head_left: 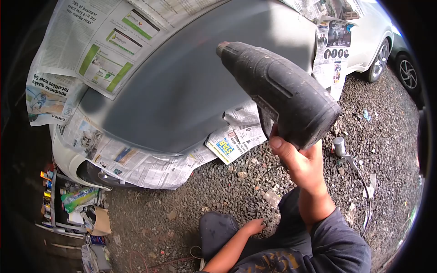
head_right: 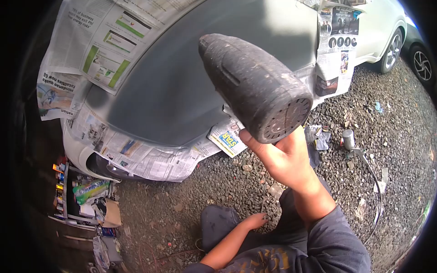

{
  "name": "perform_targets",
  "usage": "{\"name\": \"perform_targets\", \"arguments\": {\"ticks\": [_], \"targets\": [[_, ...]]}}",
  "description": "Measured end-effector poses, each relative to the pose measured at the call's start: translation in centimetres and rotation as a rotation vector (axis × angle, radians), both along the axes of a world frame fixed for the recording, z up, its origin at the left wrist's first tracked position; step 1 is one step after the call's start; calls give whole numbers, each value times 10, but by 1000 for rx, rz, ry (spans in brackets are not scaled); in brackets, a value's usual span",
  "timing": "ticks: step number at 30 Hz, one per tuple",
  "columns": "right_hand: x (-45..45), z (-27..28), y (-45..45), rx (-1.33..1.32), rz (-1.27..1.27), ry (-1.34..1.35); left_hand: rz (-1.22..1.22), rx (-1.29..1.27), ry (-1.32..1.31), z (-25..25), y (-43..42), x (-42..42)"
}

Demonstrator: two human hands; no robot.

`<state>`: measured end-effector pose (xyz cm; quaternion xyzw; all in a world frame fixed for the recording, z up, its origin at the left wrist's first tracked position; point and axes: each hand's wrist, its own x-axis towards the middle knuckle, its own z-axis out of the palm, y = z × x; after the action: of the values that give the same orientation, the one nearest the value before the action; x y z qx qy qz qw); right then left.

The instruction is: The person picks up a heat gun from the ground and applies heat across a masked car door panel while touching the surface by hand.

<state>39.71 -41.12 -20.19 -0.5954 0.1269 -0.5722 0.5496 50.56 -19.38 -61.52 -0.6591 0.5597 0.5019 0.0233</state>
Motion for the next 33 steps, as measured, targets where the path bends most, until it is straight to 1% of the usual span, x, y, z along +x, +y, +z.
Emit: {"name": "perform_targets", "arguments": {"ticks": [5, 8, 12, 13, 17, 20, 22, 24, 26, 28, 29, 31, 32, 33], "targets": [[-4, -1, -7, 4, -74, -18, -1, -7, 0, -7, 1, 0], [-6, -2, -10, 28, -113, -45, 21, -99, 10, -27, 9, 2], [-8, -1, -12, 59, -161, -84, 17, -92, 15, -25, 8, 3], [-10, -4, -15, 67, -132, -128, 12, -71, 22, -22, 6, 3], [-8, 1, -11, 147, -204, -162, 17, -57, 13, -13, 4, 2], [-13, 1, -11, 158, -125, -40, 20, -39, 12, -12, 3, 1], [-9, -2, -8, 166, -96, 20, 42, -80, 23, -9, 3, 0], [-9, -3, -6, 219, 3, 66, 55, -93, 22, -4, 3, -1], [-8, -5, -4, 180, 36, 156, 58, -84, 8, 4, 0, -3], [-8, -5, -2, 158, 88, 237, 61, -107, -6, -2, 2, -3], [-8, -7, -3, 88, 98, 284, 63, -118, -13, -5, 3, -3], [-8, -11, -8, -53, 117, 376, 34, -45, -8, 7, -2, -2], [-9, -9, -7, -61, 124, 418, 20, -8, -4, 14, -4, -2], [-10, -6, -6, -70, 130, 459, 33, -54, 4, 8, -2, -3]]}}
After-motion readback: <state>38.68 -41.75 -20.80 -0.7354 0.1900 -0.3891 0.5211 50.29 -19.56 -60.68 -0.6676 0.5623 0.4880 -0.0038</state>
